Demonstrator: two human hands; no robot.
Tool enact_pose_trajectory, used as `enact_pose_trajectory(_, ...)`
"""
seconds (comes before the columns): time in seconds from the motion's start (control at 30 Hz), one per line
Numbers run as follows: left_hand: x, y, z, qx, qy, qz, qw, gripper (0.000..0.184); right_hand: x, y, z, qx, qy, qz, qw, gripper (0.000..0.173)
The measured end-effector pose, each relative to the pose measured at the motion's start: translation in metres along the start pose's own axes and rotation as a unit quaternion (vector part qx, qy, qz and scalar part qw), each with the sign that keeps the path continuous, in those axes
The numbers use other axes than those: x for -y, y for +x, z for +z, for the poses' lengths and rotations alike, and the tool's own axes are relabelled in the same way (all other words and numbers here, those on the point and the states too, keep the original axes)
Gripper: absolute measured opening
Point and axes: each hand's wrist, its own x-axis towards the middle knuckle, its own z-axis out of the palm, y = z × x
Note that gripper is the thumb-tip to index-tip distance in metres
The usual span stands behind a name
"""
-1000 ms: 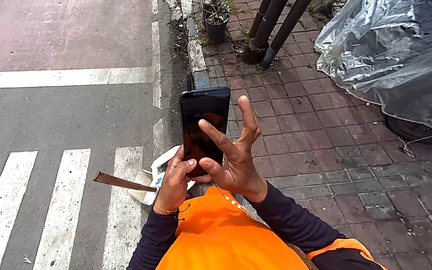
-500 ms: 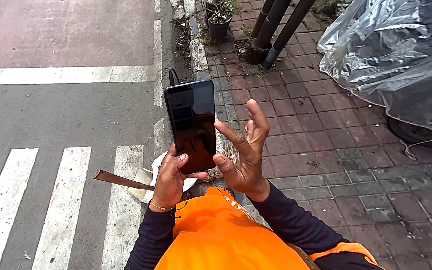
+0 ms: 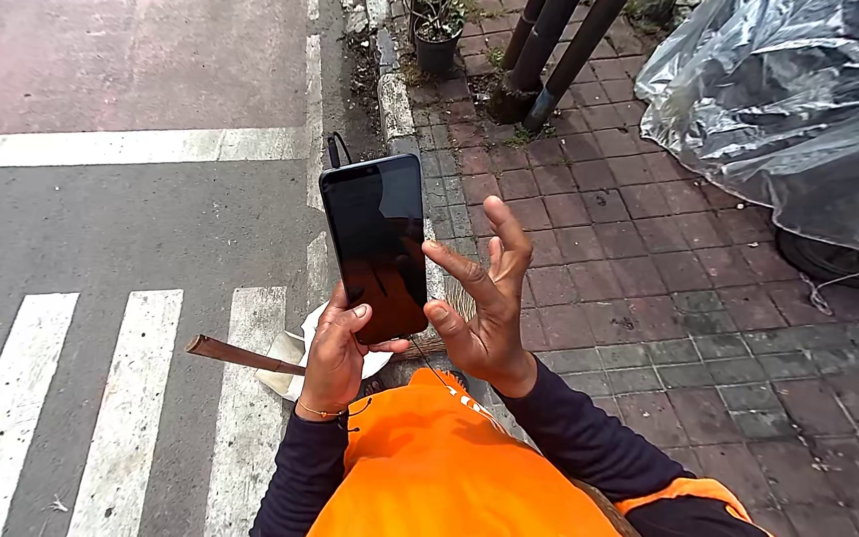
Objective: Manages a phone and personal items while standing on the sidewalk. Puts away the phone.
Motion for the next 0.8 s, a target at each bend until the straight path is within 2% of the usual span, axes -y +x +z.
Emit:
enact_pose_trajectory(0.6, 0.0065, -0.0034, 0.0026, 0.019, 0.001, -0.009, 1.000, 0.028, -0.0006, -0.0031, -0.0051, -0.004, -0.006, 0.011, 1.000, 0.048)
enact_pose_trajectory(0.8, 0.0066, -0.0050, 0.0033, 0.018, -0.008, -0.008, 1.000, 0.028, 0.0006, -0.0042, -0.0054, -0.003, -0.002, 0.010, 1.000, 0.047)
